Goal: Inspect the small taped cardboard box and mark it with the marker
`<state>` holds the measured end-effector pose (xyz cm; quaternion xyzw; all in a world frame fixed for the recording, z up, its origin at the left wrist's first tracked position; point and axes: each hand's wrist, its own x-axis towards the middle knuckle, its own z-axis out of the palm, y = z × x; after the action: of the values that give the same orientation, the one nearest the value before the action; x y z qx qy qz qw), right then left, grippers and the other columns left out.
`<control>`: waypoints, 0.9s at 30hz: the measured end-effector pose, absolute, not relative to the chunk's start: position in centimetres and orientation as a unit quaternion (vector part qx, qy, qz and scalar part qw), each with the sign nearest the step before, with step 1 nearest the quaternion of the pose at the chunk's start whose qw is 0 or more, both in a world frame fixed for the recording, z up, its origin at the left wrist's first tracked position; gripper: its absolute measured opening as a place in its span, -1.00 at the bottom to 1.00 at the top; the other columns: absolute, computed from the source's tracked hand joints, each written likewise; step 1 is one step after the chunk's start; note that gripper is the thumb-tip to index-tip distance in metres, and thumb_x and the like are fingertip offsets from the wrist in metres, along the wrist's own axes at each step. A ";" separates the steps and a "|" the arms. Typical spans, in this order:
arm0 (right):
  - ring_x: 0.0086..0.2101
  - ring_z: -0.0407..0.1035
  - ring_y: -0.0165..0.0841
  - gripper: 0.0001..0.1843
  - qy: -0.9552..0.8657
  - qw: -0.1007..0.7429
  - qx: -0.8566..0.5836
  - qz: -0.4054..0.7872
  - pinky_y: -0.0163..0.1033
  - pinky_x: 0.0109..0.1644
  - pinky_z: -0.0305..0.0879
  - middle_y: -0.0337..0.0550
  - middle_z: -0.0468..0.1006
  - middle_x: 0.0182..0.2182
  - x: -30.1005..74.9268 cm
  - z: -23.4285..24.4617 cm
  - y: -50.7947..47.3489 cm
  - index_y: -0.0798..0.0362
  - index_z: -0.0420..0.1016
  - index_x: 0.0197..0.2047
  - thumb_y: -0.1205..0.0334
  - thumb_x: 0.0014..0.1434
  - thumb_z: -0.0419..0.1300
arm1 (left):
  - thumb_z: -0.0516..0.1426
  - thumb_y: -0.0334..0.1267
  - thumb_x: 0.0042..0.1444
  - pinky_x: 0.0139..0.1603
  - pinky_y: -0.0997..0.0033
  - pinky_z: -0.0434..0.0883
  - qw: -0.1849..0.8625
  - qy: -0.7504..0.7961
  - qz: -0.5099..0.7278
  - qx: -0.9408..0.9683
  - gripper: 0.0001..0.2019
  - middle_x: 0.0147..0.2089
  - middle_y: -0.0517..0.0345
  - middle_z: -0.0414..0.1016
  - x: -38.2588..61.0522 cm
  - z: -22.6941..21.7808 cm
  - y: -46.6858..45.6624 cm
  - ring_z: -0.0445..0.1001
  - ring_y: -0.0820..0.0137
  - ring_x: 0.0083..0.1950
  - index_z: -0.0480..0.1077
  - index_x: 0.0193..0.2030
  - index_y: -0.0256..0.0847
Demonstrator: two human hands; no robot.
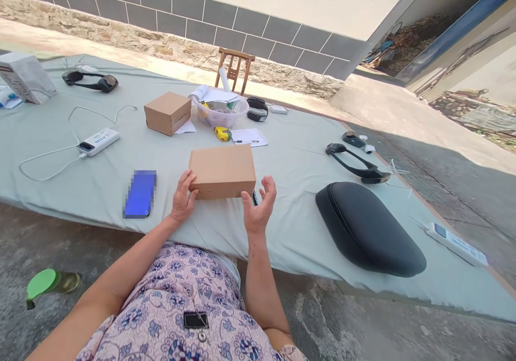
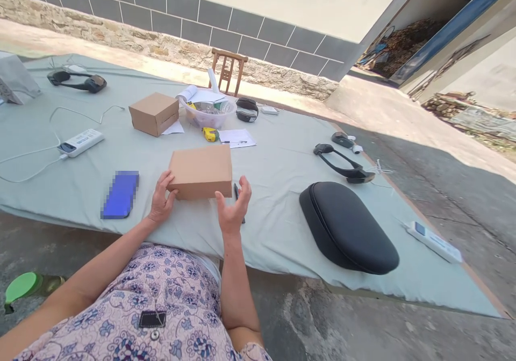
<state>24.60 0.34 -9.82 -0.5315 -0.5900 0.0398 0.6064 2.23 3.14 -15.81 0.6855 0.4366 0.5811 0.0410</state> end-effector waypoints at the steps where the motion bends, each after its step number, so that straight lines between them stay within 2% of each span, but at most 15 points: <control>1: 0.23 0.27 -0.10 -0.22 -0.608 0.589 -0.532 0.028 0.10 0.23 0.32 0.14 0.29 0.25 24.1 -9.5 0.4 -0.04 0.09 0.37 -0.17 0.21 0.22 | 0.02 -0.24 0.36 0.42 -0.02 0.28 0.037 0.435 0.576 0.691 -0.61 0.39 -0.18 0.26 2.3 -15.6 3.0 0.24 0.18 0.45 0.20 0.30 -0.13; 5: 0.25 0.19 -0.02 -0.22 -0.615 0.545 -0.568 -0.040 0.18 0.27 0.26 0.18 0.25 0.22 21.9 -9.5 0.7 0.01 0.24 0.26 -0.28 0.13 0.25 | 0.07 -0.15 0.32 0.39 -0.06 0.30 0.032 0.455 0.555 0.696 -0.60 0.37 -0.23 0.24 3.2 -14.5 2.4 0.25 0.13 0.43 0.19 0.25 -0.16; 9: 0.20 0.19 0.00 -0.17 -0.585 0.536 -0.606 -0.064 0.20 0.25 0.26 0.18 0.25 0.15 21.1 -10.0 0.2 0.04 0.25 0.24 -0.34 0.10 0.25 | 0.21 0.06 0.18 0.30 -0.04 0.38 0.031 0.507 0.556 0.659 -0.51 0.30 -0.24 0.29 4.6 -13.1 2.0 0.31 0.07 0.36 0.22 0.11 -0.17; 12: 0.16 0.22 -0.02 -0.23 -0.578 0.529 -0.619 -0.055 0.16 0.23 0.28 0.15 0.27 0.09 21.2 -10.5 -0.2 0.03 0.29 0.21 -0.31 0.12 0.24 | 0.24 0.14 0.12 0.23 0.00 0.43 0.028 0.539 0.556 0.632 -0.47 0.24 -0.22 0.33 5.2 -12.5 1.8 0.35 0.06 0.32 0.24 0.04 -0.16; 17: 0.07 0.30 -0.10 -0.37 -0.560 0.530 -0.637 0.002 0.09 0.17 0.33 0.06 0.32 -0.01 21.9 -12.1 -0.1 0.01 0.41 0.09 -0.29 0.17 0.20 | 0.23 0.11 0.15 0.20 0.03 0.44 0.016 0.555 0.515 0.653 -0.51 0.27 -0.25 0.33 4.7 -12.6 1.7 0.36 0.05 0.32 0.28 0.05 -0.17; 23: 0.00 0.37 -0.22 -0.55 -0.576 0.552 -0.600 0.068 -0.07 0.06 0.40 -0.01 0.39 -0.05 23.7 -13.6 0.3 -0.03 0.54 0.02 -0.15 0.34 0.04 | 0.11 0.00 0.29 0.13 0.11 0.50 -0.027 0.534 0.500 0.681 -0.65 0.26 -0.25 0.38 3.3 -13.5 2.1 0.42 0.08 0.30 0.32 0.07 -0.18; 27: -0.03 0.38 -0.26 -0.57 -0.581 0.588 -0.559 0.070 -0.07 0.11 0.37 -0.06 0.44 -0.12 24.6 -14.2 0.5 -0.04 0.58 0.00 -0.07 0.38 0.00 | 0.07 -0.10 0.34 0.22 0.12 0.47 -0.025 0.514 0.501 0.696 -0.68 0.31 -0.21 0.36 2.4 -14.2 2.1 0.38 0.13 0.35 0.31 0.16 -0.16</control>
<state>24.62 0.51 -14.17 -0.5589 -0.5809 0.0697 0.5877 2.42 2.11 -14.17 0.6958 0.5139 0.5011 -0.0249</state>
